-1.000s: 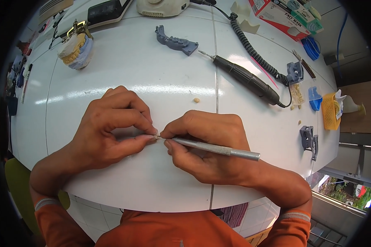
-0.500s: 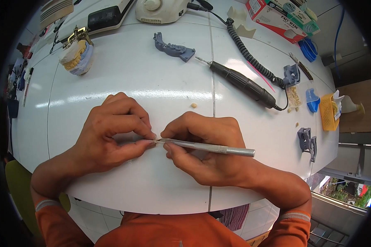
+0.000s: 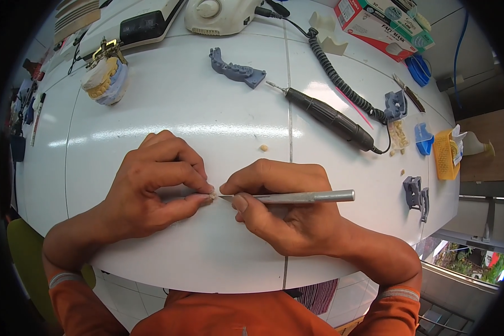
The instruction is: The recorder is using a craft knife to trim and shape a small prosthetic tooth at a dental lab bench.
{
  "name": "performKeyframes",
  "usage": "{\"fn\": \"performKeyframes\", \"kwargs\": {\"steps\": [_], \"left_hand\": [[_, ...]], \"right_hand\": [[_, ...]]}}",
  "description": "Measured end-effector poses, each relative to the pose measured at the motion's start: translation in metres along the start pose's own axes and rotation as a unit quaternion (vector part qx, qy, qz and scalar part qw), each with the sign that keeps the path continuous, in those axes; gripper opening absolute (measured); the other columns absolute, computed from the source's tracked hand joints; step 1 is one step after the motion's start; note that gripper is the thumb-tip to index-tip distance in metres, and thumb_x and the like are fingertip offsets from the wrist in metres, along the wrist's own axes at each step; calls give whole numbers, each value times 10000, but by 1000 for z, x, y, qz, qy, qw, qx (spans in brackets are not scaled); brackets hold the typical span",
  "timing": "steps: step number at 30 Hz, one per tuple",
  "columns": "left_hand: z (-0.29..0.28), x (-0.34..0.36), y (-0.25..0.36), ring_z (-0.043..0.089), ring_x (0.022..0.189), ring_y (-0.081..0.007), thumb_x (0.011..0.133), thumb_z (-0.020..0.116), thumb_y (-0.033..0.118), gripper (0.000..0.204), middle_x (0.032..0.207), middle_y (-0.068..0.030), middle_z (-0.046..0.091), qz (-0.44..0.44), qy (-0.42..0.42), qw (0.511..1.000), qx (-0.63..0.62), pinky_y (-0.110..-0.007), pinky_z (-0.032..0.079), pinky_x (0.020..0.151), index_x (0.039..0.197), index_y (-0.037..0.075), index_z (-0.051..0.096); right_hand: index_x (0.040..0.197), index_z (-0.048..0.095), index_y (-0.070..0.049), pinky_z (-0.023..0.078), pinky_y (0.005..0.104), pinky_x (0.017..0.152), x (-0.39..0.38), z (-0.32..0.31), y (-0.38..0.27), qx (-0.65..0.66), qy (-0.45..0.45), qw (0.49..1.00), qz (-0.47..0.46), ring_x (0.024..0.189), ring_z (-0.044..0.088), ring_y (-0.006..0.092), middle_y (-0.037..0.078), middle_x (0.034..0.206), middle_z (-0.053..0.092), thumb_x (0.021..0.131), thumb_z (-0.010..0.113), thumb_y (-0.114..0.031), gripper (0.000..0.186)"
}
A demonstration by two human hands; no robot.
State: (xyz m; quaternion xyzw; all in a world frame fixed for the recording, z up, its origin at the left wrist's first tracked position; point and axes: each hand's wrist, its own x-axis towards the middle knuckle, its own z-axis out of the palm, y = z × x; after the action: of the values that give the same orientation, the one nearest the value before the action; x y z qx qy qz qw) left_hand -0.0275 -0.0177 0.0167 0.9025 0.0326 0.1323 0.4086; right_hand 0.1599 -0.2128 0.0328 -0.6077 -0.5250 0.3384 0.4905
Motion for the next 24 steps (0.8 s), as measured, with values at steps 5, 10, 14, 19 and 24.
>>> {"fn": "performKeyframes", "kwargs": {"steps": [5,10,14,19,24], "left_hand": [[0,0,1,646,951,-187,777,887,61,175,970,16,727,-1,-1,1000,10,-357,450,867,923,139,832],[0,1,-1,645,941,-186,773,885,55,189,982,12,730,11,-3,1000,9,-360,452,860,935,139,834],[-2,1,0,641,927,-185,772,883,47,201,987,5,730,14,-7,1000,21,-360,447,854,945,134,834],[-1,2,-2,638,924,-187,768,883,43,205,986,5,725,21,-6,999,26,-360,443,844,944,130,827],[0,2,-1,635,917,-190,761,886,42,216,986,3,719,28,-5,999,33,-361,442,832,948,129,823]], "right_hand": [[1015,775,54,563,286,591,-1,1,5,-5,4,1000,-18,677,753,157,112,810,771,919,713,-5,128],[1015,784,33,546,310,571,-5,-1,10,-28,12,999,-44,622,709,160,106,803,766,897,746,-16,133],[1019,786,-9,538,304,559,-3,-3,7,-95,-9,993,-70,607,703,170,87,779,746,881,762,-18,140],[1012,778,-30,527,307,546,-3,-1,8,-117,2,989,-89,599,694,176,72,766,732,872,768,-17,140],[1016,774,-41,513,314,537,-3,0,7,-119,-7,990,-81,598,681,183,67,772,721,859,782,4,164]]}}
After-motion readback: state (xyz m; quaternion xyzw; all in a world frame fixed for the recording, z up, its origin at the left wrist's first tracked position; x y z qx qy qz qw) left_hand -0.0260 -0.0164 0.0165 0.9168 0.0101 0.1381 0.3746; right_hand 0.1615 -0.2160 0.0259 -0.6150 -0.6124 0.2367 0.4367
